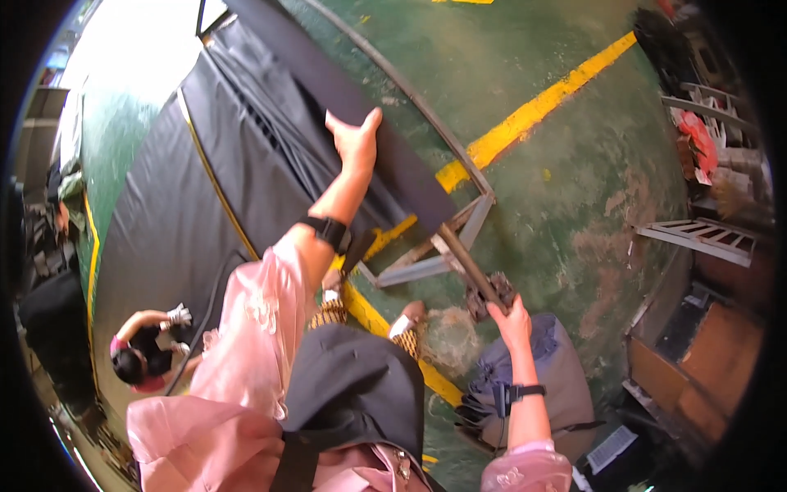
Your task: Measuring and cutting a long roll of black synthetic material on a factory floor.
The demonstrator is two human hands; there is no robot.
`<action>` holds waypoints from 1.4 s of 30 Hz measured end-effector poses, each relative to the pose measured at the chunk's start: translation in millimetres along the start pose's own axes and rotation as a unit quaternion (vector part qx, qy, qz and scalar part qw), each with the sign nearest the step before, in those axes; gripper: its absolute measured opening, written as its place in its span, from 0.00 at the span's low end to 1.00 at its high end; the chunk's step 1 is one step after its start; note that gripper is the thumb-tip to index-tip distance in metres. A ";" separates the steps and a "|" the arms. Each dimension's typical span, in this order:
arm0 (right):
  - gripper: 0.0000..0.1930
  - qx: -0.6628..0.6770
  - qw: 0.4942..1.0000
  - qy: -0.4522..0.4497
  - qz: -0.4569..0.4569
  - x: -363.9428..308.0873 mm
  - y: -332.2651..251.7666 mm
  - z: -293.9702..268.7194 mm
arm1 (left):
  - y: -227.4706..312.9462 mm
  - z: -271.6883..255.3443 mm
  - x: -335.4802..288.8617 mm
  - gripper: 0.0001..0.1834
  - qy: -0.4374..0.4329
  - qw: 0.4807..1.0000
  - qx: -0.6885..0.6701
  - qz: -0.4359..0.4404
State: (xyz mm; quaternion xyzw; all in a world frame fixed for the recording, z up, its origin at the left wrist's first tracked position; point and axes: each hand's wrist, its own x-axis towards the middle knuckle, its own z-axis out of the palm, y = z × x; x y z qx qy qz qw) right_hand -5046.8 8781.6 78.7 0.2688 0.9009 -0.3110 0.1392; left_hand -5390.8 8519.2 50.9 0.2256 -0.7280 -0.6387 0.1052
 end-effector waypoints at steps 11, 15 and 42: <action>0.30 0.191 0.979 -0.067 -0.035 24.9 -11.7 24.9 | -83.6 -159.0 -150.2 0.09 -0.254 0.963 0.043 0.083; 0.27 0.226 0.967 -0.112 0.023 19.4 16.0 5.2 | -80.4 -179.4 -302.9 0.15 -0.318 0.898 0.012 -0.305; 0.49 0.230 0.924 -0.274 -0.133 0.8 6.3 0.2 | 53.0 -1.9 -140.2 0.54 0.138 0.913 0.382 -0.017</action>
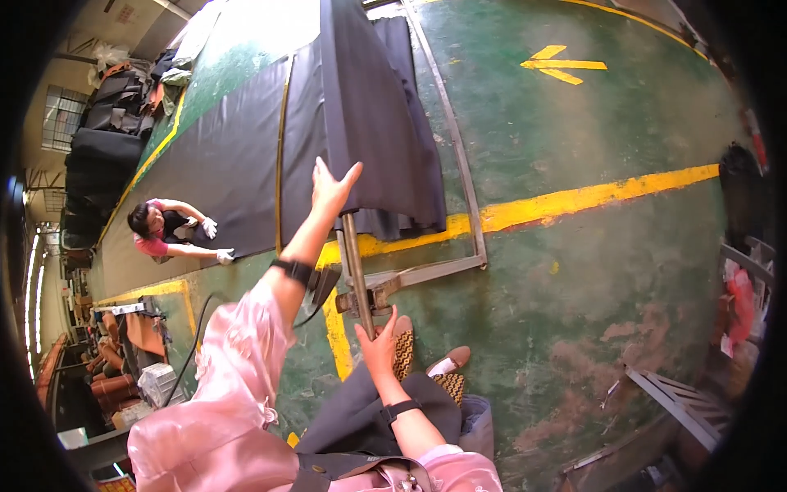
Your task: Measuring and cutting a long roll of black synthetic material on a factory floor.
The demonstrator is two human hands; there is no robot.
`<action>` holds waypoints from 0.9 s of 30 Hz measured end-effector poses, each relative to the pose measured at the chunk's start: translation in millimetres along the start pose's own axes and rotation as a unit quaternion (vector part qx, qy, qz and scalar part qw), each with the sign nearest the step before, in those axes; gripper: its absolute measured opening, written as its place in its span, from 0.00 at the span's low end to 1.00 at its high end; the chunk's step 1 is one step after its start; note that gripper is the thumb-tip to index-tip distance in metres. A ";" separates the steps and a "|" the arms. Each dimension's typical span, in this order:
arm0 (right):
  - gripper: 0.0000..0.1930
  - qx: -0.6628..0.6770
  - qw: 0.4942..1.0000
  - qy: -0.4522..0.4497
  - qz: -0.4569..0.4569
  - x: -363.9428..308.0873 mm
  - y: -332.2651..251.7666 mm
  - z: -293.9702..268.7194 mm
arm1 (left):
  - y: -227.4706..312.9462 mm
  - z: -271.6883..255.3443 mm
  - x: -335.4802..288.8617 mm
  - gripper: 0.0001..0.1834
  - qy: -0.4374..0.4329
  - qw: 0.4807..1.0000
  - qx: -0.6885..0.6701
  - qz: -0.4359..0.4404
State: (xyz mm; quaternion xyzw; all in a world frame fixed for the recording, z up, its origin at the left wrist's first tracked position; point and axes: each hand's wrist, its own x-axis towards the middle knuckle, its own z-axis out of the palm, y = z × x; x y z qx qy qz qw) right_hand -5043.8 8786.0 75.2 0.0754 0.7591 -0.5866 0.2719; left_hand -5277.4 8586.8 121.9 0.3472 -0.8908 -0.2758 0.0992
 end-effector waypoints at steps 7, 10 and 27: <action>0.48 -0.087 0.995 0.043 -0.007 3.8 8.9 -10.2 | -9.0 51.4 13.9 0.47 -0.064 0.994 0.018 -0.093; 0.50 -0.072 0.994 -0.052 0.060 3.0 -12.2 -33.2 | -8.8 55.1 7.9 0.46 -0.058 0.993 -0.002 -0.100; 0.25 -0.169 0.960 -0.144 0.169 227.3 34.5 -427.8 | 19.4 71.1 21.9 0.24 0.002 0.946 0.106 -0.305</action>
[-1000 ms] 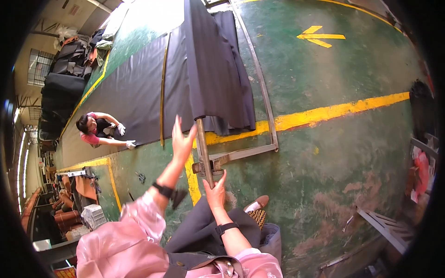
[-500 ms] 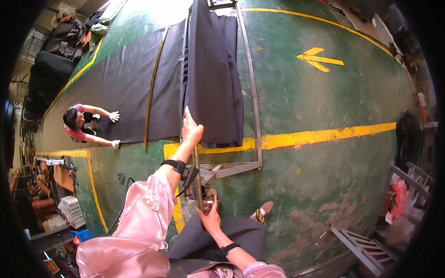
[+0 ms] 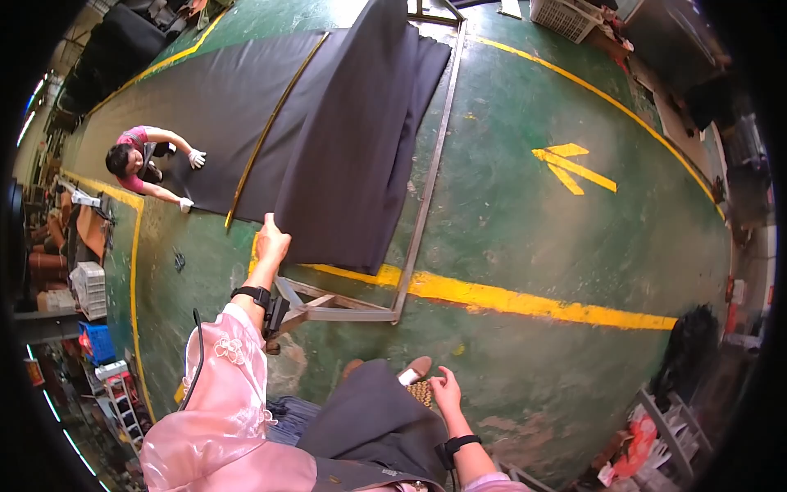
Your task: Measuring and cutting a long roll of black synthetic material on a factory floor.
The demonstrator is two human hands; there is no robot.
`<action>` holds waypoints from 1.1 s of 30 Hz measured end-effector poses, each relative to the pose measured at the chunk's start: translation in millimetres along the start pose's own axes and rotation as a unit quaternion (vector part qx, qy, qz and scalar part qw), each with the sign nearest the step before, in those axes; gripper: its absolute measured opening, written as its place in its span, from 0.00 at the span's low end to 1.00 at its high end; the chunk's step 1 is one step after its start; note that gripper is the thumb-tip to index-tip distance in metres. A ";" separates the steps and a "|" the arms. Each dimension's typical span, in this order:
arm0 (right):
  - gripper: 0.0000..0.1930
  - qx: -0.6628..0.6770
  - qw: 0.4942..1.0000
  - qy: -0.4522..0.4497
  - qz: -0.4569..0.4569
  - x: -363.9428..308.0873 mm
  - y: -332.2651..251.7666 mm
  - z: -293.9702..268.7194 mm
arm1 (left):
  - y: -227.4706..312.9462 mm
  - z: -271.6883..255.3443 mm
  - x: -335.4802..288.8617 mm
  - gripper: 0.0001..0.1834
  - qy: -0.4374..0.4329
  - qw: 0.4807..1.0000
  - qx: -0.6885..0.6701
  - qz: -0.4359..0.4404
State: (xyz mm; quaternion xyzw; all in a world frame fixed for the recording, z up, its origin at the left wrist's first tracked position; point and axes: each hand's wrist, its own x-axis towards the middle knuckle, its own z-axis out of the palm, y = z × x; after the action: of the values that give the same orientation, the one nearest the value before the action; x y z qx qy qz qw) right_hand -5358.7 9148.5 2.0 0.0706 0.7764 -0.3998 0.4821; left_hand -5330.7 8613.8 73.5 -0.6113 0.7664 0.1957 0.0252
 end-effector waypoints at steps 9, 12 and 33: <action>0.19 -0.190 0.979 -0.019 -0.065 131.2 -118.5 -128.9 | 5.7 -5.0 -2.4 0.25 0.047 0.999 0.022 -0.014; 0.18 -0.342 0.935 -0.003 -0.095 197.3 -184.9 -141.5 | -1.3 -6.2 -6.4 0.27 0.066 0.997 0.021 -0.027; 0.24 -0.718 0.424 -0.037 -0.551 819.9 -511.8 23.2 | -114.5 -21.9 -112.3 0.29 0.122 0.934 0.179 -0.283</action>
State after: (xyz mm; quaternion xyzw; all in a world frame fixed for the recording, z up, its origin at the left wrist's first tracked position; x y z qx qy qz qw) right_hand -6026.6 8563.2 -380.1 -0.7586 0.6372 0.1201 0.0638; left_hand -5189.8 8690.5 94.1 -0.8077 0.5808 -0.0359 0.0949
